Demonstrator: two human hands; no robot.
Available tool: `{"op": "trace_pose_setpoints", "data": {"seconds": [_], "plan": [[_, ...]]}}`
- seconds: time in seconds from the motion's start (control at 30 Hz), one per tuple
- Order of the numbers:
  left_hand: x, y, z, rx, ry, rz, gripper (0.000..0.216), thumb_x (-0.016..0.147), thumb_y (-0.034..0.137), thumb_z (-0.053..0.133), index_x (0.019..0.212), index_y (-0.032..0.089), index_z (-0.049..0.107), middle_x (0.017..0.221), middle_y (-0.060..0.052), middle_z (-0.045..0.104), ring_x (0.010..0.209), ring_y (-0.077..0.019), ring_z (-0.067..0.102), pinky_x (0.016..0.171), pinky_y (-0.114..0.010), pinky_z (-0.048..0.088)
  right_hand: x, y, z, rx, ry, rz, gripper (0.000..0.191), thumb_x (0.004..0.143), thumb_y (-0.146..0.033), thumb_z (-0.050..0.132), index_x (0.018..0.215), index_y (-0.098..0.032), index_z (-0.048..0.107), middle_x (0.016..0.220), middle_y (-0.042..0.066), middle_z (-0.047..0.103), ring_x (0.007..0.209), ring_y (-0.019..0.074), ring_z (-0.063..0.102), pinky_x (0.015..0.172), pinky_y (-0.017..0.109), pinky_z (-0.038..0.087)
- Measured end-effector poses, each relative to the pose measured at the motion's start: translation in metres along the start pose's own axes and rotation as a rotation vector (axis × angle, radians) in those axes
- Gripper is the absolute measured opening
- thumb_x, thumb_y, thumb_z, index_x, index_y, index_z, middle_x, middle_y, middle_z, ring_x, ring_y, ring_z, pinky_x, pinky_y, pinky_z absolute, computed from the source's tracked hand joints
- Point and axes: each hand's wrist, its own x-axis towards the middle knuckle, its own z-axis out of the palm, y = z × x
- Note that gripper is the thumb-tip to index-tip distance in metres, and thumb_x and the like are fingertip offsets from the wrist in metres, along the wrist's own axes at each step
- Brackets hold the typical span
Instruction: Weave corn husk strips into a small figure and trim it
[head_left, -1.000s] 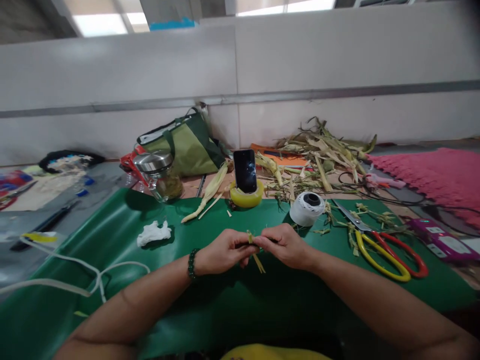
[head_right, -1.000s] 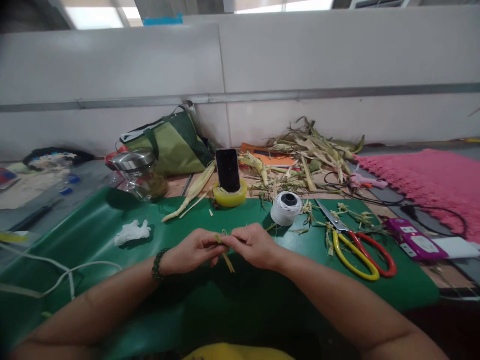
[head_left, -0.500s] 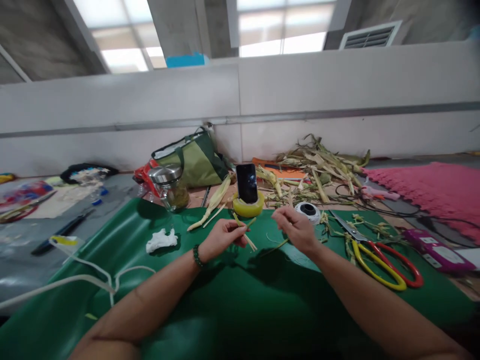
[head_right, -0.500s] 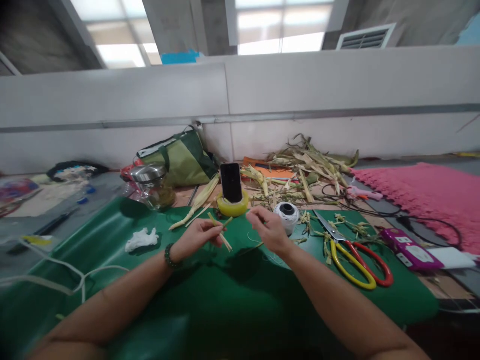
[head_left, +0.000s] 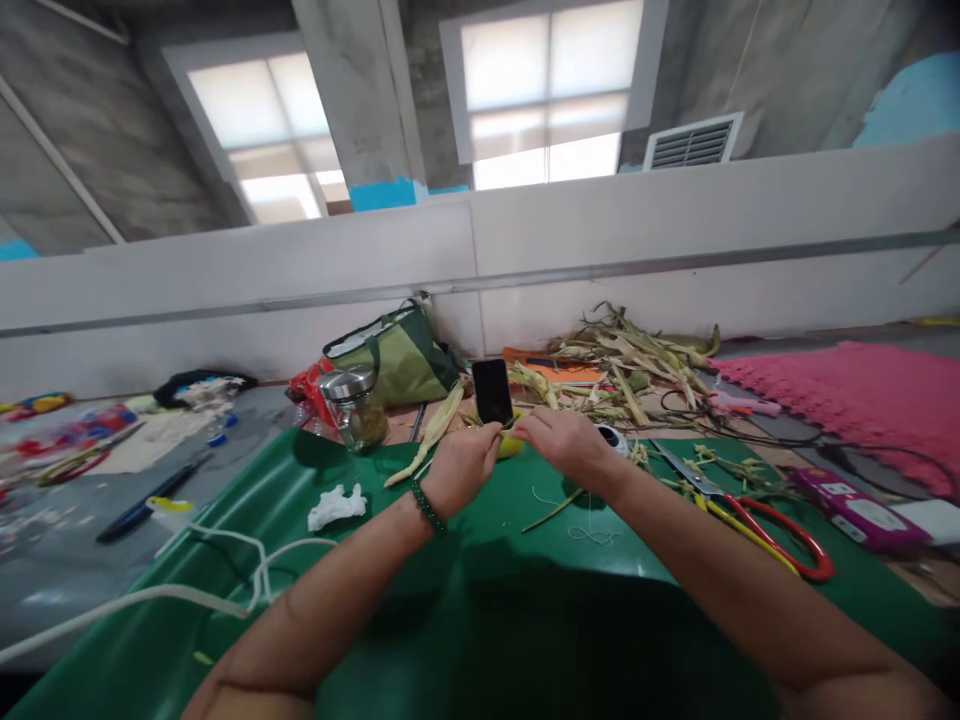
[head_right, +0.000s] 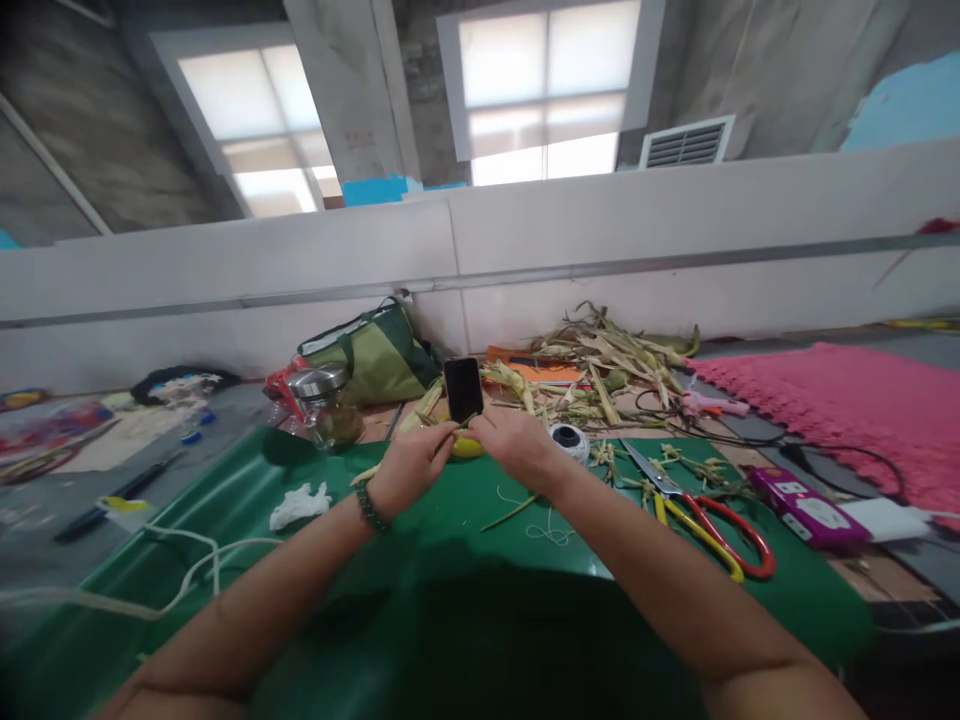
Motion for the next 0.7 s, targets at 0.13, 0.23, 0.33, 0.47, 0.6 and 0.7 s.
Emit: {"op": "trace_pose_setpoints", "data": {"seconds": [0.13, 0.23, 0.33, 0.47, 0.6, 0.7], "plan": [[0.010, -0.009, 0.017, -0.187, 0.137, -0.070, 0.035, 0.083, 0.023, 0.055, 0.116, 0.019, 0.066, 0.090, -0.011, 0.071, 0.086, -0.0252, 0.062, 0.084, -0.035, 0.044, 0.004, 0.002, 0.017, 0.127, 0.075, 0.266, 0.054, 0.097, -0.055, 0.033, 0.069, -0.019, 0.062, 0.065, 0.006, 0.059, 0.061, 0.0148, 0.053, 0.059, 0.026, 0.040], [0.010, -0.019, 0.032, -0.455, 0.196, -0.109, 0.043, 0.085, 0.028, 0.053, 0.126, 0.016, 0.059, 0.090, -0.009, 0.070, 0.085, -0.0231, 0.062, 0.083, -0.034, 0.046, 0.005, -0.001, 0.030, 0.412, 0.131, 0.406, 0.051, 0.095, -0.055, 0.034, 0.081, -0.020, 0.068, 0.072, 0.005, 0.065, 0.061, 0.0147, 0.057, 0.062, 0.028, 0.046], [0.006, -0.027, 0.043, -0.619, 0.162, -0.188, 0.048, 0.085, 0.031, 0.052, 0.128, 0.011, 0.056, 0.076, -0.005, 0.066, 0.072, -0.0191, 0.059, 0.076, -0.033, 0.048, 0.002, -0.001, 0.040, 0.697, 0.146, 0.549, 0.042, 0.084, -0.058, 0.054, 0.084, -0.020, 0.072, 0.074, 0.004, 0.067, 0.059, 0.0146, 0.059, 0.060, 0.030, 0.051], [0.002, -0.031, 0.047, -0.764, 0.093, -0.207, 0.050, 0.082, 0.031, 0.056, 0.126, 0.009, 0.056, 0.080, -0.006, 0.068, 0.076, -0.0176, 0.060, 0.079, -0.032, 0.049, -0.005, 0.002, 0.051, 1.051, 0.089, 0.816, 0.040, 0.064, -0.056, 0.074, 0.068, -0.017, 0.071, 0.061, 0.001, 0.063, 0.048, 0.0106, 0.055, 0.050, 0.026, 0.049], [0.001, -0.027, 0.042, -0.807, -0.012, -0.194, 0.039, 0.078, 0.026, 0.057, 0.113, 0.011, 0.065, 0.091, -0.009, 0.070, 0.082, -0.0193, 0.061, 0.080, -0.033, 0.050, -0.010, 0.005, 0.054, 1.145, 0.008, 0.935, 0.041, 0.055, -0.051, 0.081, 0.068, -0.014, 0.073, 0.054, -0.001, 0.061, 0.043, 0.0070, 0.051, 0.041, 0.020, 0.042], [0.000, -0.023, 0.036, -0.765, -0.078, -0.193, 0.033, 0.076, 0.022, 0.056, 0.106, 0.011, 0.067, 0.095, -0.011, 0.071, 0.079, -0.0190, 0.061, 0.071, -0.030, 0.050, -0.010, 0.008, 0.050, 1.032, 0.004, 0.955, 0.035, 0.054, -0.045, 0.081, 0.069, -0.014, 0.075, 0.049, -0.002, 0.060, 0.038, 0.0058, 0.047, 0.038, 0.019, 0.040]]}}
